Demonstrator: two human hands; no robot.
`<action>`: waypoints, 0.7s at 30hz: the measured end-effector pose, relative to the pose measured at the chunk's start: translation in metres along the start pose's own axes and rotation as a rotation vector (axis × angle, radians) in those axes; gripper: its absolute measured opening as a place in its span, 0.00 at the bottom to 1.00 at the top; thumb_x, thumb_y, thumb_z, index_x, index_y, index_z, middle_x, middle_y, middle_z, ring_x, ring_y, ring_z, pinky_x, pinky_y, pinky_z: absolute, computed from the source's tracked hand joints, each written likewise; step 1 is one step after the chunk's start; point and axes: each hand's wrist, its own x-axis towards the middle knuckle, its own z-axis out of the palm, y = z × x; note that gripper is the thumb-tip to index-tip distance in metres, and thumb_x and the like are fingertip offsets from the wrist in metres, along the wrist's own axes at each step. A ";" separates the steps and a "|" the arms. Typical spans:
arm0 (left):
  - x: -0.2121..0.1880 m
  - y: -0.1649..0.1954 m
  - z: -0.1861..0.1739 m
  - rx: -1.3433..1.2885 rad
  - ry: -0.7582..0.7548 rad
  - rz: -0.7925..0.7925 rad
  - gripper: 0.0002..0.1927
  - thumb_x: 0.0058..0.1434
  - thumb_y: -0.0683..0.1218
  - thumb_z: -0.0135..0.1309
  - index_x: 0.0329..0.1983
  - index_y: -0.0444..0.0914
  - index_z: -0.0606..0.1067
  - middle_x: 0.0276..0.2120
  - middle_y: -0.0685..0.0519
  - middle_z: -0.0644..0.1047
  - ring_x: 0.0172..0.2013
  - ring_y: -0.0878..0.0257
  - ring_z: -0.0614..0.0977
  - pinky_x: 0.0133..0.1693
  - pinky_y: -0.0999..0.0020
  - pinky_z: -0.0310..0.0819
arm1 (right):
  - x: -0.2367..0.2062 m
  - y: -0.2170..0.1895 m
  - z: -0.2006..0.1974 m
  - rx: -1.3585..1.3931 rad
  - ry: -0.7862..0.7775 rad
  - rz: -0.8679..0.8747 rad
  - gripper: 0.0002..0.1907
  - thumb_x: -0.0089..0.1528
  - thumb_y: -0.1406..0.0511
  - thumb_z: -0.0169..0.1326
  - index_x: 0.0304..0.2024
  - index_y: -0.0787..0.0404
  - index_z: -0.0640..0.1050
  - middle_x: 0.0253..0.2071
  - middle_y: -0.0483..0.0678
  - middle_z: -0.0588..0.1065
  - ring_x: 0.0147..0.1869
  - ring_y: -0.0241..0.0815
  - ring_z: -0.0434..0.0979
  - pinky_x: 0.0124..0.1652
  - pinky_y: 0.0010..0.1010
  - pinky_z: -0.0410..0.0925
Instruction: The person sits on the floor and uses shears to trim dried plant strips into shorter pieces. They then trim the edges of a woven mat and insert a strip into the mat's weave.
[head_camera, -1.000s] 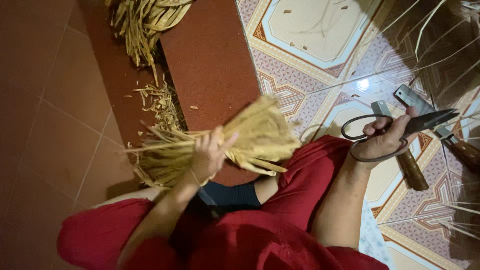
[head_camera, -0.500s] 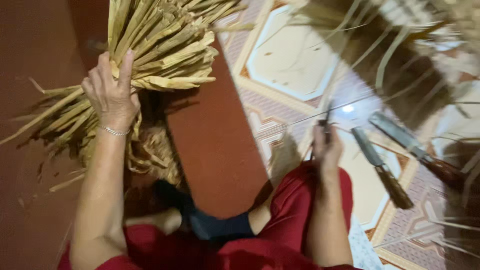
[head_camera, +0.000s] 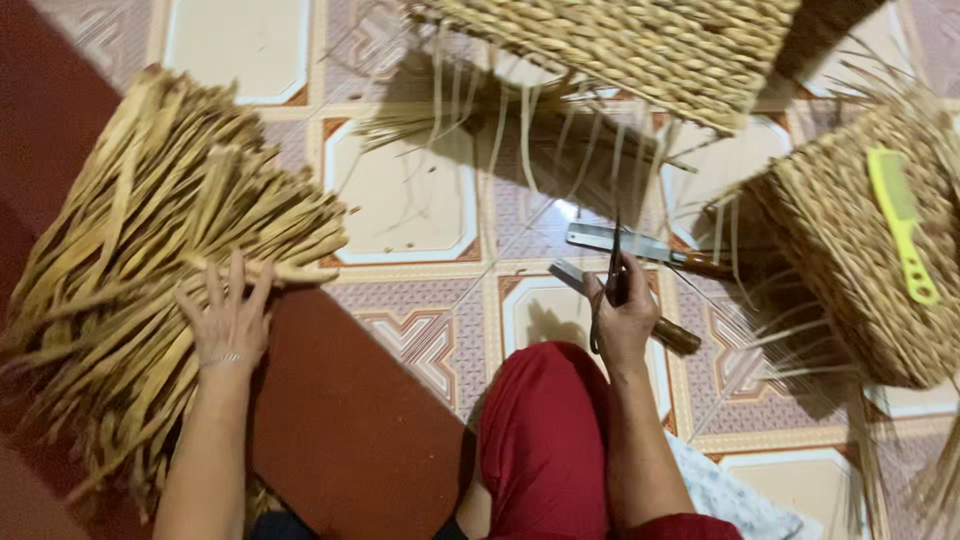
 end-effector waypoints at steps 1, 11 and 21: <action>-0.002 0.000 0.005 0.125 -0.031 0.024 0.45 0.66 0.66 0.45 0.80 0.60 0.39 0.80 0.49 0.34 0.76 0.41 0.40 0.64 0.24 0.38 | 0.000 0.007 -0.012 -0.105 -0.027 -0.060 0.24 0.59 0.66 0.68 0.56 0.63 0.77 0.31 0.42 0.71 0.32 0.30 0.67 0.33 0.24 0.65; 0.042 0.017 -0.026 -0.335 -0.169 -0.188 0.31 0.65 0.63 0.52 0.70 0.51 0.67 0.76 0.45 0.52 0.77 0.48 0.48 0.67 0.26 0.35 | -0.007 0.044 -0.077 -0.165 -0.153 -0.086 0.21 0.60 0.63 0.64 0.54 0.62 0.78 0.29 0.45 0.76 0.27 0.37 0.75 0.28 0.30 0.70; 0.097 0.053 -0.140 -1.242 0.053 -0.155 0.20 0.67 0.55 0.54 0.57 0.42 0.79 0.52 0.43 0.81 0.51 0.52 0.82 0.54 0.56 0.75 | 0.273 0.081 -0.090 -0.226 0.195 -0.208 0.13 0.76 0.63 0.60 0.51 0.69 0.77 0.39 0.49 0.77 0.39 0.35 0.74 0.37 0.30 0.68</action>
